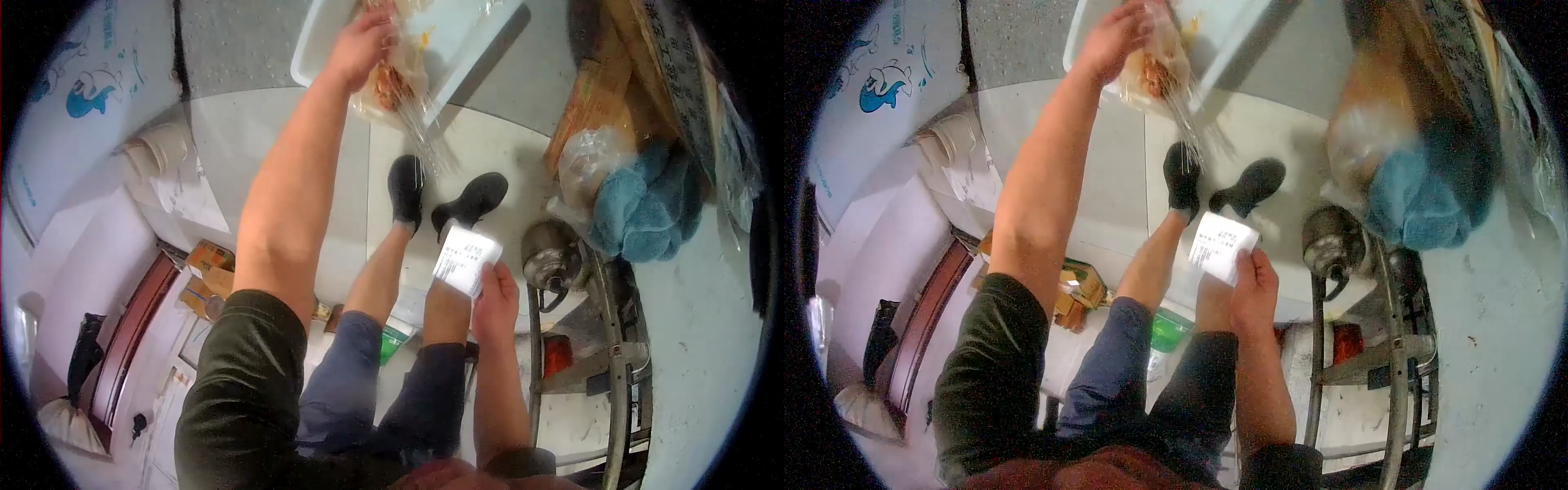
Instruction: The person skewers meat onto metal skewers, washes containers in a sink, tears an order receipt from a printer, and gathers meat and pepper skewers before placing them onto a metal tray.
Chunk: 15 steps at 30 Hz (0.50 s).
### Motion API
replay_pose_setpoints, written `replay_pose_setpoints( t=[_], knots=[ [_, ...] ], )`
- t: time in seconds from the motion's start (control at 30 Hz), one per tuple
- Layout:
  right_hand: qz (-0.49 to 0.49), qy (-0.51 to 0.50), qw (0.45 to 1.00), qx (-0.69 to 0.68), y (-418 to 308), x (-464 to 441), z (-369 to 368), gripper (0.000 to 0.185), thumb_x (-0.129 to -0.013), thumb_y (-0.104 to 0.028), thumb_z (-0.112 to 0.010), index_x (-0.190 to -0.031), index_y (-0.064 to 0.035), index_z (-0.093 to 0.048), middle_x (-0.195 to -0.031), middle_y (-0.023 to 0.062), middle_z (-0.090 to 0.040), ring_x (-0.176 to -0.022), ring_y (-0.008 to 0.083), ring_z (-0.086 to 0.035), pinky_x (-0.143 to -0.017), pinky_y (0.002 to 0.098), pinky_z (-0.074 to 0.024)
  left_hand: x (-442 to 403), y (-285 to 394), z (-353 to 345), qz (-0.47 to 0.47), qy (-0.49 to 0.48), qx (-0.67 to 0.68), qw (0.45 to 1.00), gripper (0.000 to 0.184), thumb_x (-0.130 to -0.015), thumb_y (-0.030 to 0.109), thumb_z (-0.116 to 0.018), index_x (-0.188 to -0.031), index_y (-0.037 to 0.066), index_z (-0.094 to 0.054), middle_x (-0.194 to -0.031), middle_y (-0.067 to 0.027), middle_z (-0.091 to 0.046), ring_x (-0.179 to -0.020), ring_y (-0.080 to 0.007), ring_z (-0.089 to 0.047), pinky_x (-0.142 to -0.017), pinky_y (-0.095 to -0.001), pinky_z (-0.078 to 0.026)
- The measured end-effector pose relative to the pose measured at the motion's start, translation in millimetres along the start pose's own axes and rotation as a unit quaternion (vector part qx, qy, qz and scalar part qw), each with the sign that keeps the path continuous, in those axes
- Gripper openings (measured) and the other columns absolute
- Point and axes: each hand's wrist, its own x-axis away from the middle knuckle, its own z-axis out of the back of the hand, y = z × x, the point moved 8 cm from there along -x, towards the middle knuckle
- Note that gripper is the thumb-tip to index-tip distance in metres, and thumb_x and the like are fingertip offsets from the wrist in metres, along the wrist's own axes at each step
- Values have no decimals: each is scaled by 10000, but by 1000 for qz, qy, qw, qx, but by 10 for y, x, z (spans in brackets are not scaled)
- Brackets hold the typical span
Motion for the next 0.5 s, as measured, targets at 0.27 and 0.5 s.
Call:
replay_pose_setpoints(
  t=[0.27,0.5],
  knots=[
    [21,-2,998,-52,-135,-115,-78,162,-932,-97,-497,-1026,14,-570,-1000,81,-622,-913,126,-587,-834,246,-457,639,-1131,406,117,195,17,974,243,-875,108,-533,-1067,-41,-535,-940,-124,-594,-764,-201,-602,-624,-309,-518],
    [7,18,1000,-18,-64,-113,-11,169,-931,-105,-502,-1035,11,-568,-990,61,-624,-895,109,-583,-792,236,-455,613,-1504,114,190,124,-263,938,353,-778,292,-675,-888,-41,-630,-791,-118,-636,-625,-201,-614,-560,-312,-497]
  ],
)
